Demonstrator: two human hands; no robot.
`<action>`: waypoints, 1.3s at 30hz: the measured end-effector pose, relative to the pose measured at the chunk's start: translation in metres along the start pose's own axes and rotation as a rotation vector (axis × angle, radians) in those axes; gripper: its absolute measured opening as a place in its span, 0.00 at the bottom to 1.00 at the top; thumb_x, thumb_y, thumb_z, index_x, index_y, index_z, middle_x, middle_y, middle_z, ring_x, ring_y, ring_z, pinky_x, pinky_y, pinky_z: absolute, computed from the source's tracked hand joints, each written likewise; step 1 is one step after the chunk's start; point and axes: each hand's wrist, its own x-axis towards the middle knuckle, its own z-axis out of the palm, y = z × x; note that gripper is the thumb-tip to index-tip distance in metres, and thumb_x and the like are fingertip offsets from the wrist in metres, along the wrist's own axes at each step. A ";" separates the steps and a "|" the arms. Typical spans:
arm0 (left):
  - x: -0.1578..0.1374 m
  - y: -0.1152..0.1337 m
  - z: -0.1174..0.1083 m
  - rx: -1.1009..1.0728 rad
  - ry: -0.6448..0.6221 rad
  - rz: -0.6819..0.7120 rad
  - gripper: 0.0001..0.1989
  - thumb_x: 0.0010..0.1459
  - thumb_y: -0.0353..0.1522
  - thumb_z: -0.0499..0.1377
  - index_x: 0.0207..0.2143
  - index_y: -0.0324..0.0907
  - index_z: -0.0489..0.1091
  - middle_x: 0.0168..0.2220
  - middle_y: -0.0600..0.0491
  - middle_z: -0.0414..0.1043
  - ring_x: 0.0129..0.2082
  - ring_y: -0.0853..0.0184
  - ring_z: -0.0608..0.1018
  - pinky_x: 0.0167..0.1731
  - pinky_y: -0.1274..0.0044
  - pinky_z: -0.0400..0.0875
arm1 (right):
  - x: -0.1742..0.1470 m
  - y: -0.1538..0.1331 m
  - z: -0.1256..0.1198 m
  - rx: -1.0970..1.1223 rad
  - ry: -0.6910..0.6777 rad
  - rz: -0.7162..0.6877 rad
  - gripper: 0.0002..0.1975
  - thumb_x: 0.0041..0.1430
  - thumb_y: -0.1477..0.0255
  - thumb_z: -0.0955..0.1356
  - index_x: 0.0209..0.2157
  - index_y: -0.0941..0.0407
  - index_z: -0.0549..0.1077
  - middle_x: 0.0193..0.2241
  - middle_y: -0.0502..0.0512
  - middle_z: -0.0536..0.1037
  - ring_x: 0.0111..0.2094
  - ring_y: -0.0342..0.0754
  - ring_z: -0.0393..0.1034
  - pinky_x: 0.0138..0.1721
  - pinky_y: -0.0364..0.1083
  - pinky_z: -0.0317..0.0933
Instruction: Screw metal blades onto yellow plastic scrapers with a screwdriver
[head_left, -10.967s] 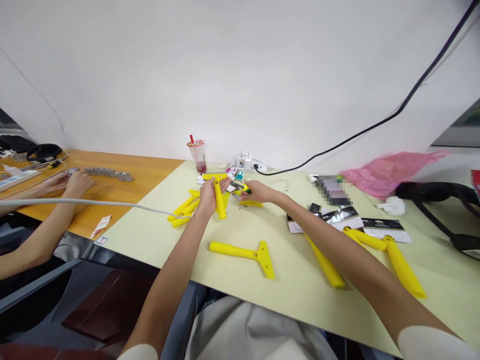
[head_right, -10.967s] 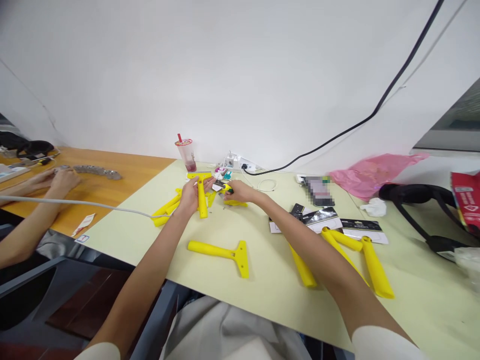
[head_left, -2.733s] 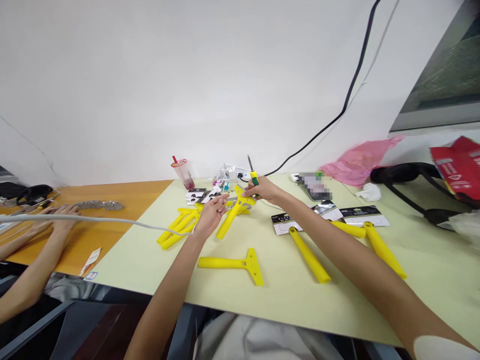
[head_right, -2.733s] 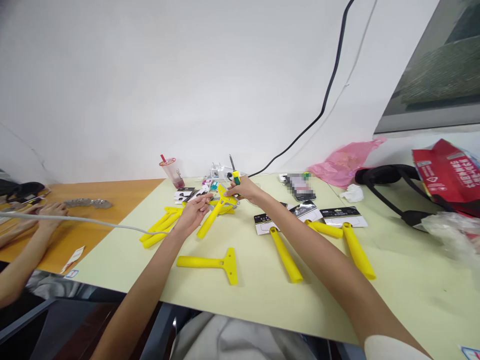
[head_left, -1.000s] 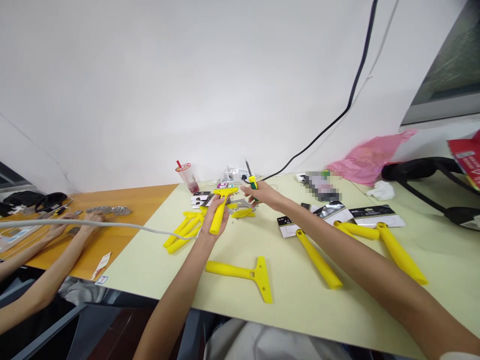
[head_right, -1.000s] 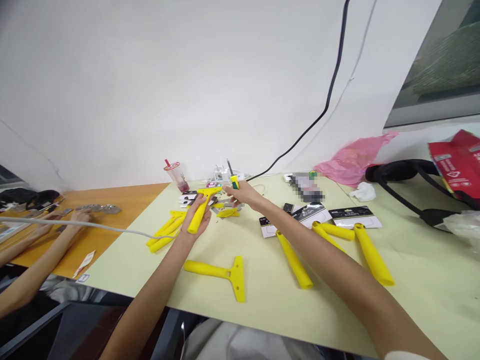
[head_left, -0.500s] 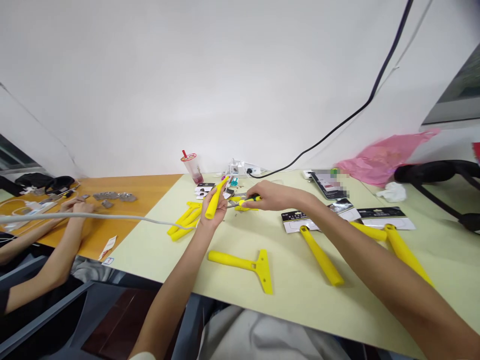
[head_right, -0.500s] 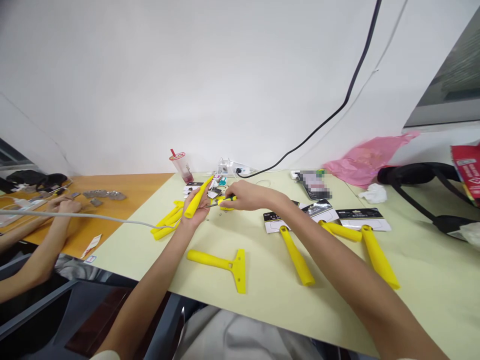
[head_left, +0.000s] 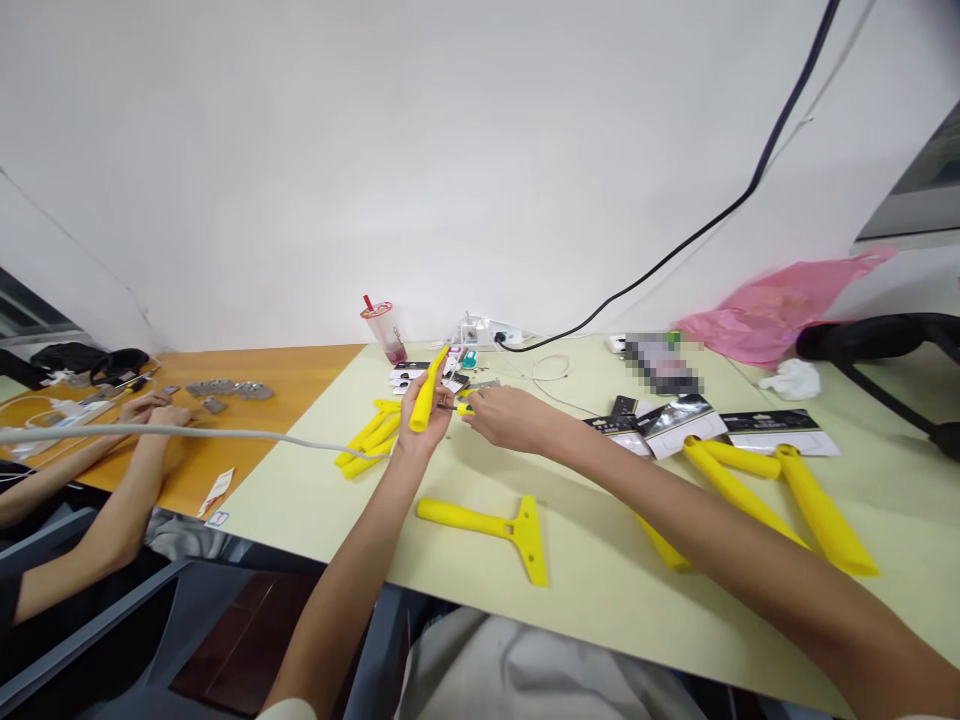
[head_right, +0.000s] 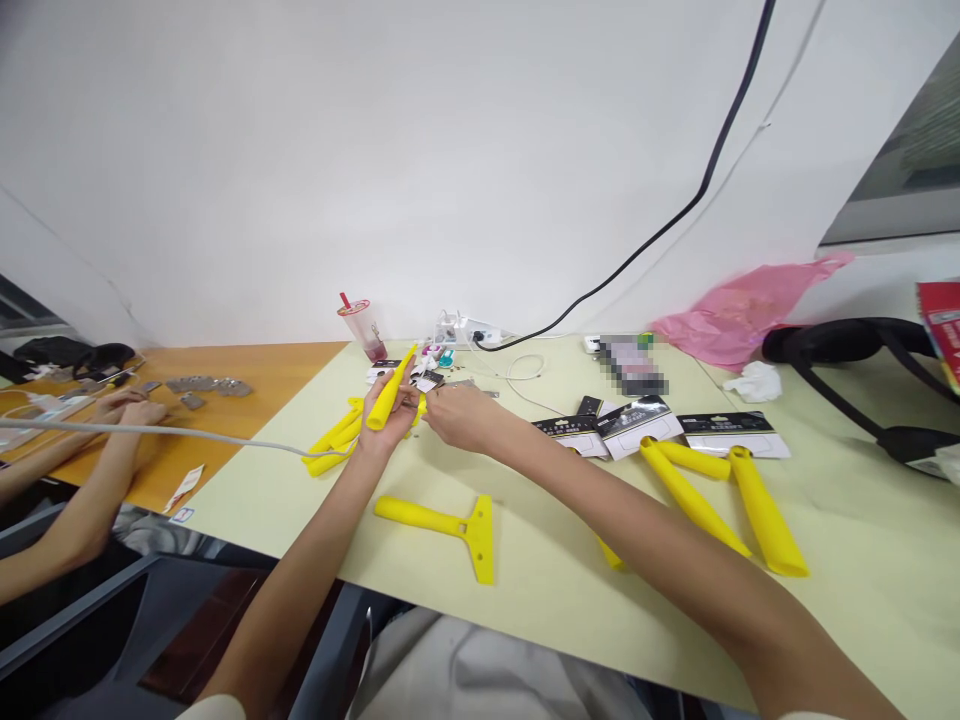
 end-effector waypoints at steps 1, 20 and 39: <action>0.000 0.001 0.000 0.014 0.017 0.008 0.17 0.74 0.27 0.51 0.60 0.40 0.72 0.40 0.51 0.82 0.14 0.80 0.60 0.31 0.84 0.77 | 0.000 -0.002 0.000 0.000 0.000 0.002 0.19 0.79 0.67 0.59 0.52 0.66 0.75 0.47 0.72 0.83 0.50 0.62 0.80 0.46 0.51 0.67; 0.000 0.002 0.004 0.022 0.070 0.020 0.18 0.73 0.27 0.52 0.61 0.38 0.70 0.50 0.46 0.82 0.21 0.79 0.73 0.31 0.86 0.77 | -0.001 0.019 0.001 0.112 0.073 0.051 0.18 0.78 0.63 0.62 0.47 0.62 0.76 0.46 0.69 0.84 0.47 0.60 0.80 0.41 0.49 0.62; 0.005 0.003 -0.005 0.156 0.075 -0.029 0.16 0.69 0.27 0.56 0.57 0.36 0.74 0.33 0.52 0.81 0.23 0.74 0.76 0.34 0.80 0.78 | -0.020 0.039 -0.035 0.258 0.083 0.020 0.19 0.76 0.60 0.63 0.39 0.58 0.78 0.31 0.60 0.81 0.31 0.51 0.72 0.32 0.47 0.51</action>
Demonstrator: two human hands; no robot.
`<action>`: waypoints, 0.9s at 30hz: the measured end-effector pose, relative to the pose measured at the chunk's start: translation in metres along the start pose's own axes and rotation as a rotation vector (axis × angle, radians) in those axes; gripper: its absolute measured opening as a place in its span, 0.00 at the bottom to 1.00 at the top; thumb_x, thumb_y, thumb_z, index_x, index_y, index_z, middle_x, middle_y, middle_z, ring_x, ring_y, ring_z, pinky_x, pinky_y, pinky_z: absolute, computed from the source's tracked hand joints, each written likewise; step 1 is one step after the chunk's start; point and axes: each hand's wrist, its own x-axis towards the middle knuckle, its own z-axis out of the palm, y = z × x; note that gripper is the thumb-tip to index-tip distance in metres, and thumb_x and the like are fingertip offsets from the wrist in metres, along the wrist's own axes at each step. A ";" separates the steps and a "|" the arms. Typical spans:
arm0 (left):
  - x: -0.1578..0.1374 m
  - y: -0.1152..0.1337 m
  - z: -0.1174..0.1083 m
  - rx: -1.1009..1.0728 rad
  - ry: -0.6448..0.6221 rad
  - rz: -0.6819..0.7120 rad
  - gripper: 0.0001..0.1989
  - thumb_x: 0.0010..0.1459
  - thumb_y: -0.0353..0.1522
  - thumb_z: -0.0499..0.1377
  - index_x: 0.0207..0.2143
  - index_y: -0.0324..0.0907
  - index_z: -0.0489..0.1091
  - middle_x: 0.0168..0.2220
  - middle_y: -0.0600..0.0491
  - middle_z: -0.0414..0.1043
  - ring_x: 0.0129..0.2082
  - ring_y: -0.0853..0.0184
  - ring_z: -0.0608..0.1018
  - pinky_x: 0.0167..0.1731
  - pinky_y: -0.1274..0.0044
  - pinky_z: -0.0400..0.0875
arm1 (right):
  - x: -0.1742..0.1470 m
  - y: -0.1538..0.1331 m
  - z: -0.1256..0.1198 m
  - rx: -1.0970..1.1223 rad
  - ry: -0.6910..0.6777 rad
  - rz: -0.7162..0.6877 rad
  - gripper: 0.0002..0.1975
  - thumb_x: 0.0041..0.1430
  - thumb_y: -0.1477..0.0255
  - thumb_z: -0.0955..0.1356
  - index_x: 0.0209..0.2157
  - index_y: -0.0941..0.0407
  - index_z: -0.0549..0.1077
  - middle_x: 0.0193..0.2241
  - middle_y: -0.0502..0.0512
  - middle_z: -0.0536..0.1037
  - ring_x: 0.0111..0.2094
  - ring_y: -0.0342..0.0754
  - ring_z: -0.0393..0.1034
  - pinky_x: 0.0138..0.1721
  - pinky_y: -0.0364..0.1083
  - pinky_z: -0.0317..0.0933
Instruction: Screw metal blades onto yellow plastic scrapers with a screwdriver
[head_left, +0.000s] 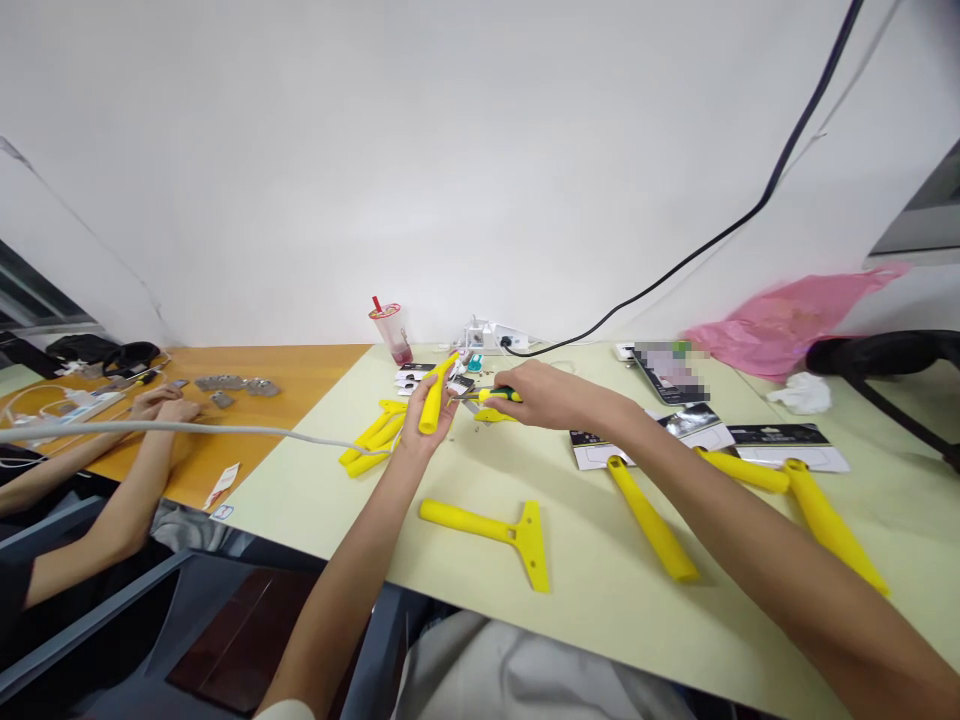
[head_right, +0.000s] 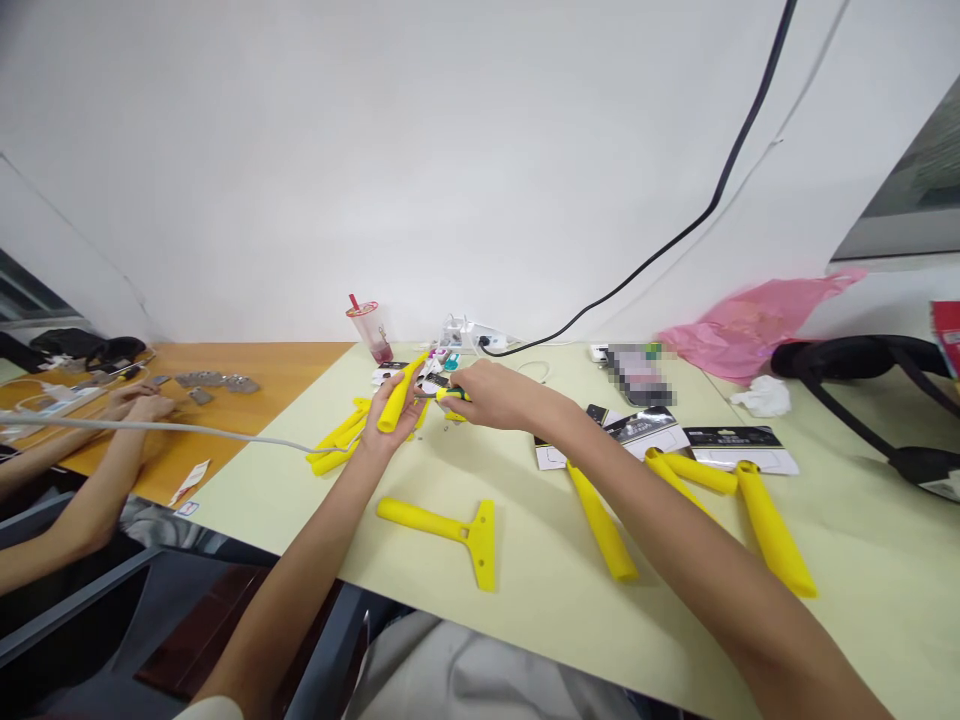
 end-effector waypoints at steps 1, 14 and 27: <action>0.001 -0.001 -0.001 0.033 0.001 -0.029 0.14 0.68 0.26 0.57 0.54 0.37 0.74 0.33 0.53 0.81 0.22 0.75 0.75 0.33 0.81 0.78 | -0.003 0.001 -0.006 0.009 0.004 0.012 0.20 0.76 0.59 0.63 0.38 0.58 0.78 0.31 0.59 0.81 0.30 0.50 0.71 0.32 0.47 0.51; -0.009 -0.019 0.004 0.233 -0.226 -0.346 0.21 0.57 0.20 0.67 0.51 0.41 0.72 0.55 0.42 0.78 0.47 0.65 0.84 0.31 0.82 0.75 | -0.017 0.032 -0.032 -0.040 0.004 0.126 0.20 0.73 0.57 0.65 0.43 0.57 0.83 0.35 0.61 0.84 0.34 0.51 0.74 0.34 0.47 0.53; -0.010 -0.020 0.000 0.275 -0.275 -0.396 0.20 0.56 0.19 0.66 0.49 0.42 0.72 0.56 0.42 0.78 0.48 0.63 0.84 0.30 0.81 0.73 | -0.013 0.045 -0.026 -0.031 -0.022 0.172 0.20 0.71 0.56 0.66 0.39 0.58 0.82 0.34 0.59 0.83 0.31 0.49 0.72 0.30 0.46 0.53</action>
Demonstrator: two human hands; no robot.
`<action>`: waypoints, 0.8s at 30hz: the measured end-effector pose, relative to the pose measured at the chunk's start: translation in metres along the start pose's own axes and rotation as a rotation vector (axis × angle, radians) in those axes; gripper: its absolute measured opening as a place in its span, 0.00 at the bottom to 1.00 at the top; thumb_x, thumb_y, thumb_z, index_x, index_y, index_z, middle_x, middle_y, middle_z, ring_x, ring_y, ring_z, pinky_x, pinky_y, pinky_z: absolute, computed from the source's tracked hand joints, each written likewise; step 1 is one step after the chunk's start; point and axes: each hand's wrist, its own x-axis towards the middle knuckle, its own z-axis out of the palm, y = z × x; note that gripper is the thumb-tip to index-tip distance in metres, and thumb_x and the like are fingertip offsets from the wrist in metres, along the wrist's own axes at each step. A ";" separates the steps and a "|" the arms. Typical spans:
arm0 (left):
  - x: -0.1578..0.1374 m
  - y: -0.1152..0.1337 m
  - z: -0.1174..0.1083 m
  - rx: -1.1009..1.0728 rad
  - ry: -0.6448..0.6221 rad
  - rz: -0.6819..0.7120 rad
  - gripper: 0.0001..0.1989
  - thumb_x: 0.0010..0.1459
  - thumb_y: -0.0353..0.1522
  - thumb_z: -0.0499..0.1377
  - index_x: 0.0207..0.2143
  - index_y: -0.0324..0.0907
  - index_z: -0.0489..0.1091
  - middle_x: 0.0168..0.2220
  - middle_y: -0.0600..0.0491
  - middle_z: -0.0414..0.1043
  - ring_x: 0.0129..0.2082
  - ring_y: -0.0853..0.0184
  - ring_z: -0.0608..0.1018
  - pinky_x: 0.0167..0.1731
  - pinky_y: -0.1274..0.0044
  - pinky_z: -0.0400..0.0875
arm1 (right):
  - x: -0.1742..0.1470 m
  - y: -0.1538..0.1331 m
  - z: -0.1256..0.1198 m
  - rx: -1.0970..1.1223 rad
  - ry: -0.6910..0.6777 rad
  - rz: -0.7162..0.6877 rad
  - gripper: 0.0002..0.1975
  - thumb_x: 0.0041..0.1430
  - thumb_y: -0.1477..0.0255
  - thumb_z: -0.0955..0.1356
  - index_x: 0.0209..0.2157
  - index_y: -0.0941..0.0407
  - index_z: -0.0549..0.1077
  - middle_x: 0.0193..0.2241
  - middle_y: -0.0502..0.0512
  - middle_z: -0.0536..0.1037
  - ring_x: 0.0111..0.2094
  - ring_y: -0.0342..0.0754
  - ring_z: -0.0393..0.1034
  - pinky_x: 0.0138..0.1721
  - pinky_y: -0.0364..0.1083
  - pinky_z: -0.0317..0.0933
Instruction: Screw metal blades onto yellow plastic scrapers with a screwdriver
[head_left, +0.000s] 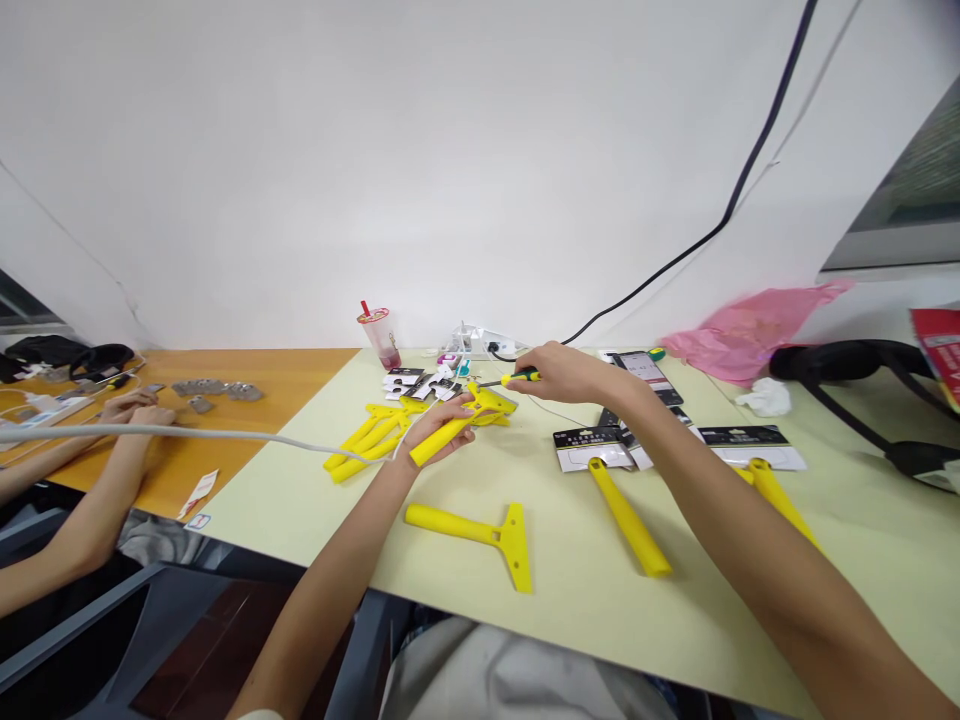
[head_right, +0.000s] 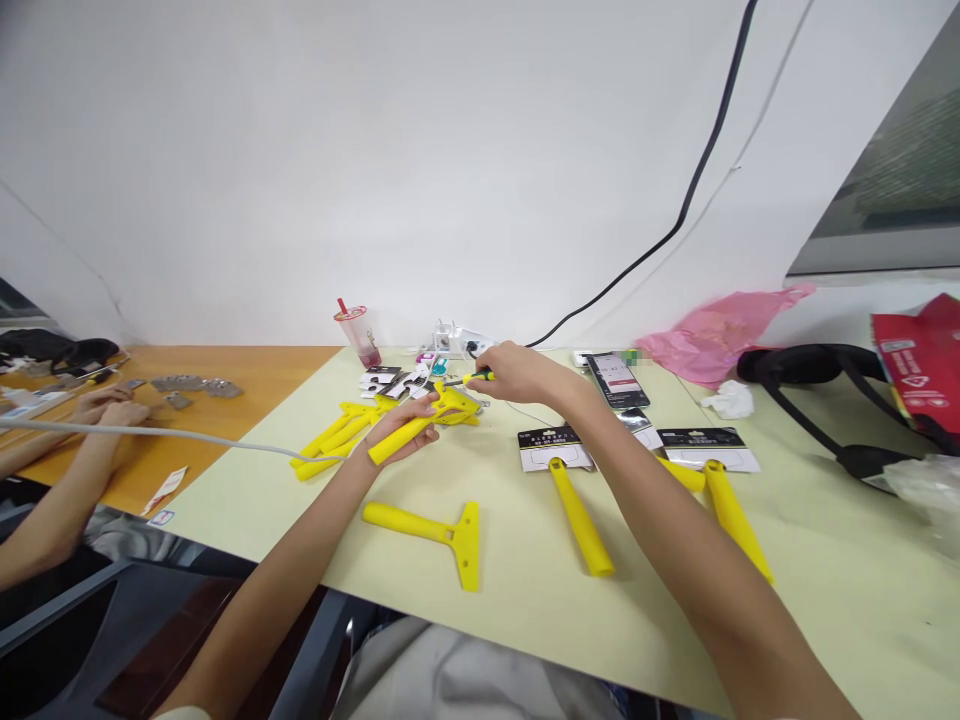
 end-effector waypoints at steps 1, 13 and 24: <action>0.000 0.000 0.000 0.000 0.005 -0.006 0.19 0.56 0.19 0.67 0.48 0.43 0.72 0.55 0.42 0.78 0.43 0.65 0.84 0.30 0.80 0.73 | 0.000 0.000 0.000 0.004 0.001 -0.004 0.20 0.71 0.56 0.66 0.39 0.58 0.82 0.34 0.59 0.83 0.31 0.49 0.72 0.30 0.46 0.53; 0.002 -0.003 -0.004 0.074 -0.006 0.002 0.20 0.56 0.21 0.68 0.50 0.43 0.74 0.48 0.45 0.80 0.36 0.68 0.83 0.30 0.80 0.73 | 0.000 0.003 0.000 0.027 -0.013 -0.018 0.21 0.70 0.55 0.66 0.37 0.57 0.81 0.33 0.58 0.82 0.29 0.48 0.69 0.30 0.46 0.52; 0.000 -0.002 -0.003 0.085 -0.010 0.006 0.19 0.56 0.21 0.68 0.49 0.44 0.75 0.51 0.44 0.80 0.40 0.65 0.83 0.30 0.79 0.73 | 0.000 0.004 -0.001 0.021 -0.028 -0.023 0.24 0.70 0.53 0.64 0.28 0.56 0.77 0.24 0.53 0.75 0.24 0.45 0.60 0.28 0.47 0.48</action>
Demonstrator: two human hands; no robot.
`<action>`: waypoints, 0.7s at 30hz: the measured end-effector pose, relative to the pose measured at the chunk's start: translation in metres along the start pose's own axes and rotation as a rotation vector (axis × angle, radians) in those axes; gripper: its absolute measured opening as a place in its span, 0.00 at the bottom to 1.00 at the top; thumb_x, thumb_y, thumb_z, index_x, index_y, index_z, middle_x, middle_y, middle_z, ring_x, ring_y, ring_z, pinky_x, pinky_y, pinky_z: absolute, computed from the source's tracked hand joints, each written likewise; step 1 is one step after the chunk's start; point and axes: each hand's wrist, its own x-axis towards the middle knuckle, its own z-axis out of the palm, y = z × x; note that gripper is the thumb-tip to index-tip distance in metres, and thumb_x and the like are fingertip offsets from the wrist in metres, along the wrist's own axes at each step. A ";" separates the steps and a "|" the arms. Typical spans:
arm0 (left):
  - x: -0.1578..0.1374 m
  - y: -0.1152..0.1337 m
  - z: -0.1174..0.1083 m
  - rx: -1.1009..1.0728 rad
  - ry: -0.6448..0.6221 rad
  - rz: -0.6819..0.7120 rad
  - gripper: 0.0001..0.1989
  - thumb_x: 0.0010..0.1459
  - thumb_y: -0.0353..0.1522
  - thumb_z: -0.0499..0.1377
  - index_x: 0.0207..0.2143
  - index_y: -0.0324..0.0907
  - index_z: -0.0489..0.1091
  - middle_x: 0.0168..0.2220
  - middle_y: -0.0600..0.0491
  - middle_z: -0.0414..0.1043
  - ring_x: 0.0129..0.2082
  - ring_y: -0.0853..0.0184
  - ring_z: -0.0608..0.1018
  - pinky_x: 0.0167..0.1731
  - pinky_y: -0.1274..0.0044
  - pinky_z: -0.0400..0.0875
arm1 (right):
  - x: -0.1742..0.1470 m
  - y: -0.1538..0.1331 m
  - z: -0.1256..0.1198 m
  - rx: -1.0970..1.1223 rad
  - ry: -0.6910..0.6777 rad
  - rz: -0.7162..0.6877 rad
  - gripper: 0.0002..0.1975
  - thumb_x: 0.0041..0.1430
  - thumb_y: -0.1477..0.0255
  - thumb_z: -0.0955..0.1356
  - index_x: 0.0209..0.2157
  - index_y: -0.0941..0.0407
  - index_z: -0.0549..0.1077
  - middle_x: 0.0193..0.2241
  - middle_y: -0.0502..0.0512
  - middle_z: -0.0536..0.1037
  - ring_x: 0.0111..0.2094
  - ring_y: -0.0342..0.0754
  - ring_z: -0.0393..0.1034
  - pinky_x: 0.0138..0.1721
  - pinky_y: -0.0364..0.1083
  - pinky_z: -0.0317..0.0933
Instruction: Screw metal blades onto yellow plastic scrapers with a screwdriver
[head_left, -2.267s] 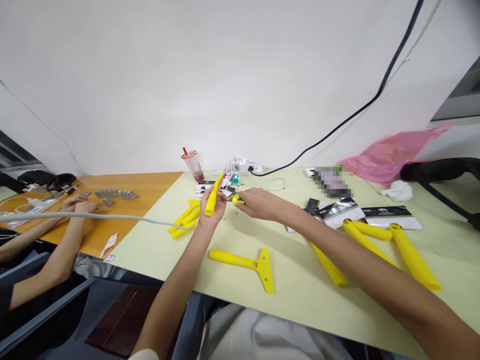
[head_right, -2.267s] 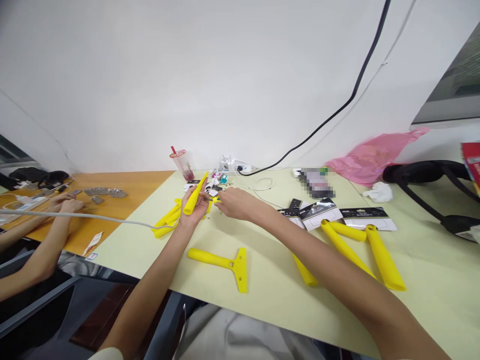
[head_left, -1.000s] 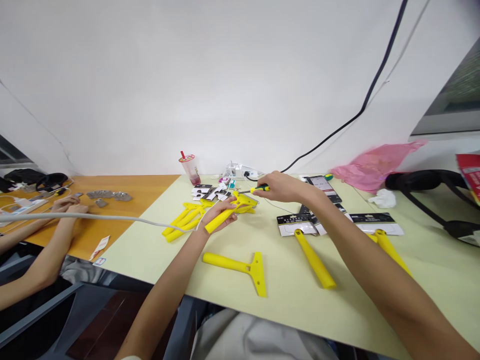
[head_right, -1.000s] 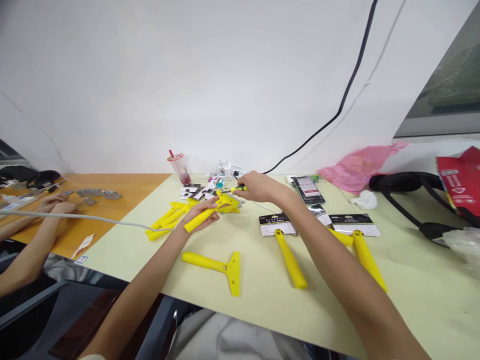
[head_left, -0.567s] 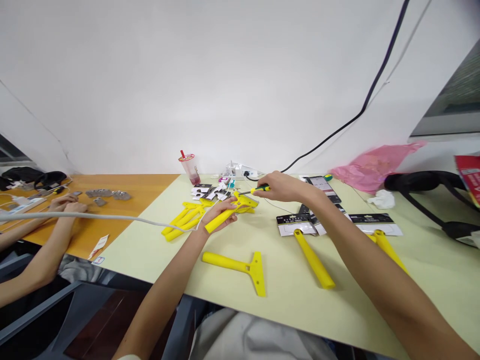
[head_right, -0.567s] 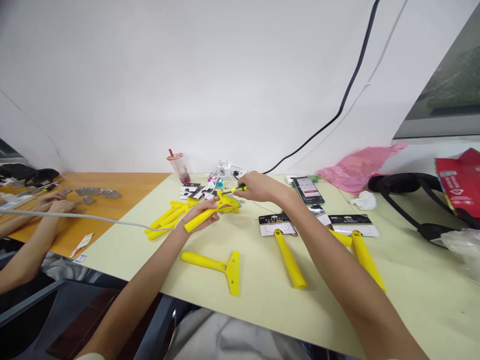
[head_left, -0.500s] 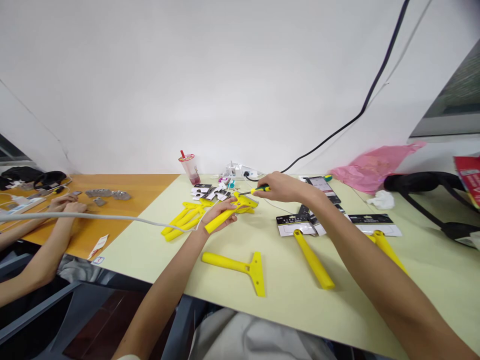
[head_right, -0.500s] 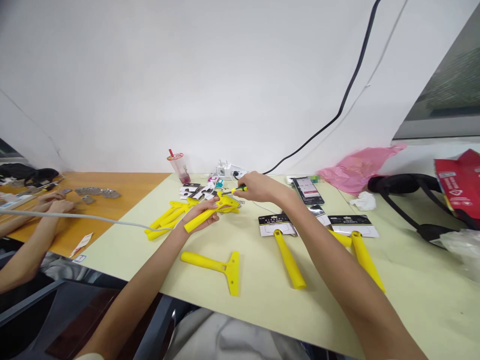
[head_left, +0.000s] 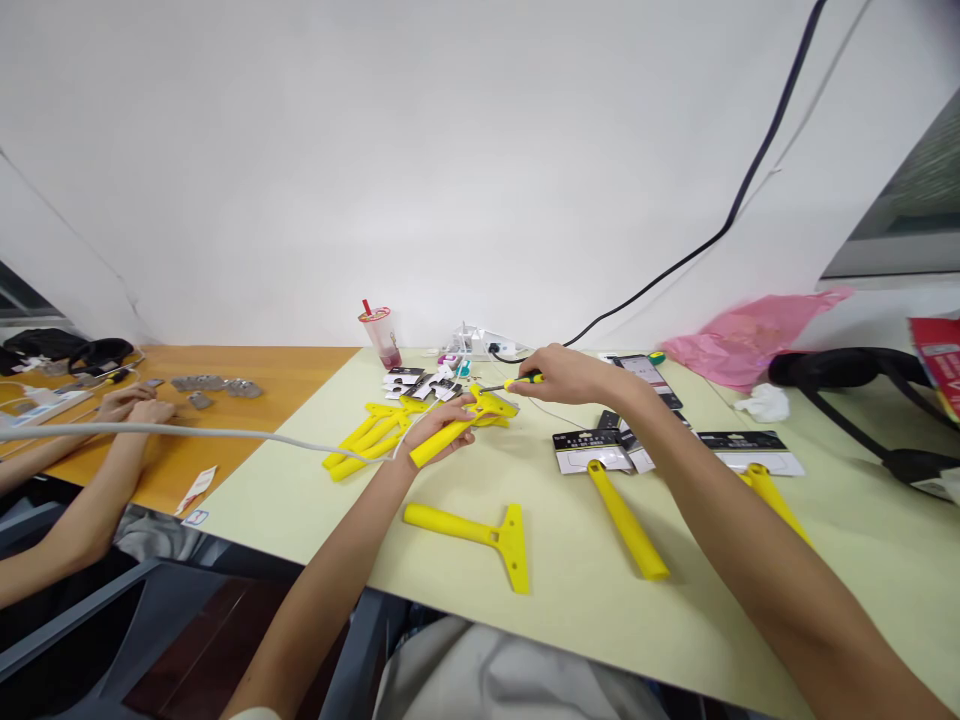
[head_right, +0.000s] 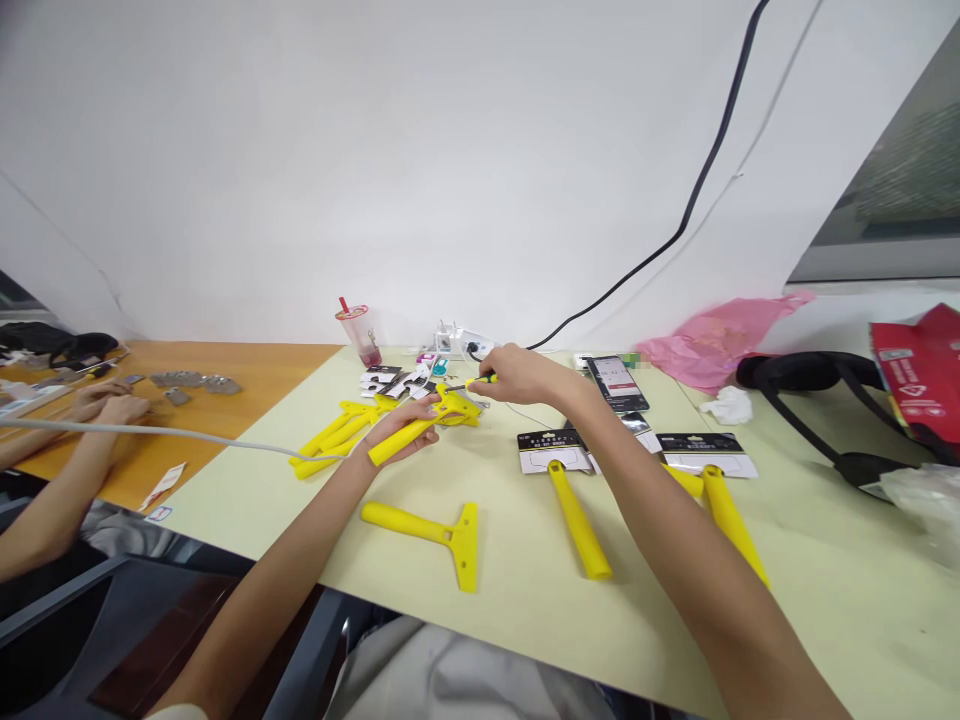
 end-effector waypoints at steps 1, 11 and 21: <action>0.000 0.000 0.000 -0.007 -0.004 0.002 0.19 0.56 0.21 0.68 0.49 0.44 0.74 0.51 0.44 0.80 0.43 0.64 0.83 0.30 0.80 0.73 | 0.000 0.000 0.000 0.006 -0.001 0.003 0.24 0.70 0.53 0.65 0.30 0.56 0.78 0.25 0.54 0.76 0.24 0.45 0.61 0.29 0.47 0.49; -0.001 0.002 0.004 0.023 0.034 0.030 0.24 0.53 0.23 0.70 0.52 0.43 0.72 0.56 0.43 0.79 0.54 0.60 0.82 0.31 0.81 0.73 | 0.000 0.001 0.001 0.035 -0.019 0.020 0.23 0.68 0.52 0.67 0.27 0.56 0.75 0.22 0.52 0.71 0.23 0.45 0.57 0.29 0.48 0.46; 0.000 0.001 0.002 0.064 0.032 0.052 0.28 0.52 0.24 0.71 0.54 0.45 0.70 0.56 0.43 0.79 0.56 0.59 0.81 0.31 0.82 0.72 | -0.002 0.001 -0.002 0.053 0.005 0.022 0.22 0.67 0.53 0.67 0.28 0.55 0.77 0.21 0.53 0.73 0.23 0.46 0.58 0.29 0.49 0.47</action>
